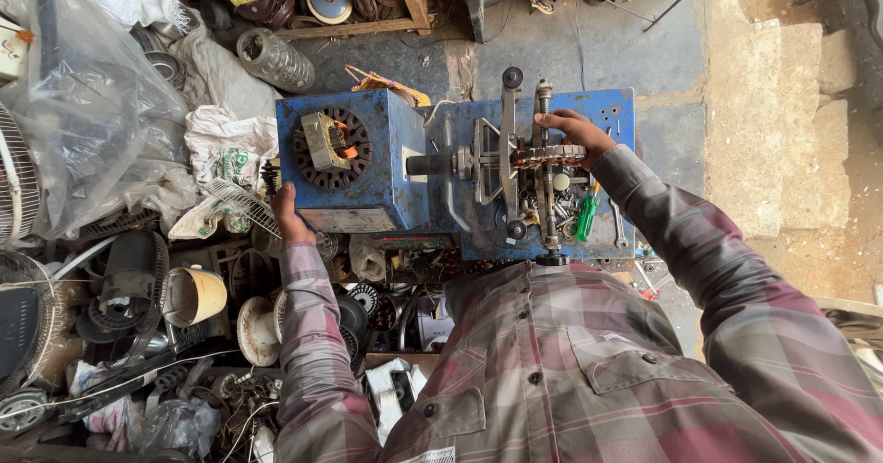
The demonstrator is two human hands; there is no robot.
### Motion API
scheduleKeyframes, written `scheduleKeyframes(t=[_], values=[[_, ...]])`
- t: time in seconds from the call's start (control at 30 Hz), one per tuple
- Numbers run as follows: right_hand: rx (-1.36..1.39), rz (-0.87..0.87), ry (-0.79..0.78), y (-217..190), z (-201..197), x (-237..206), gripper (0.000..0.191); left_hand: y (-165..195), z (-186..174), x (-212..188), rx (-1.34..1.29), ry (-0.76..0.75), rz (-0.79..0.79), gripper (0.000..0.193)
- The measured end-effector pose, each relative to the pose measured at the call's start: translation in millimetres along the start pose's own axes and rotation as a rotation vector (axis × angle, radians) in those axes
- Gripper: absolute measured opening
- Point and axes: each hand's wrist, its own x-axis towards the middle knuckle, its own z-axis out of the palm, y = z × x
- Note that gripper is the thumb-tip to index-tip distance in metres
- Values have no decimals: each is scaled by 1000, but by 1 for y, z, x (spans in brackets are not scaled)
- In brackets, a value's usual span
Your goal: The person works on a blue benchtop machine, manipulating a small metal component and adjusting a threaded rod with both hands. They repeatedly turn a handle and reposition parts on the machine throughout the clip.
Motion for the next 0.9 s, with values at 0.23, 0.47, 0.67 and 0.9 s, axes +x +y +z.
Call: scheduleKeyframes(t=[0.23,0.47,0.67,0.9], values=[[2,-9,-7,0,-1,-1,86,-1,0,2,14,-72,91,49],[18,-9,-4,0,-1,0,85,-3,-2,2,-44,-28,7,39],[40,-24,-32,2,-2,1,87,-2,-1,2,-36,-28,22,41],[21,-14,-15,2,-2,2,88,-1,-1,2,-17,-63,60,49]])
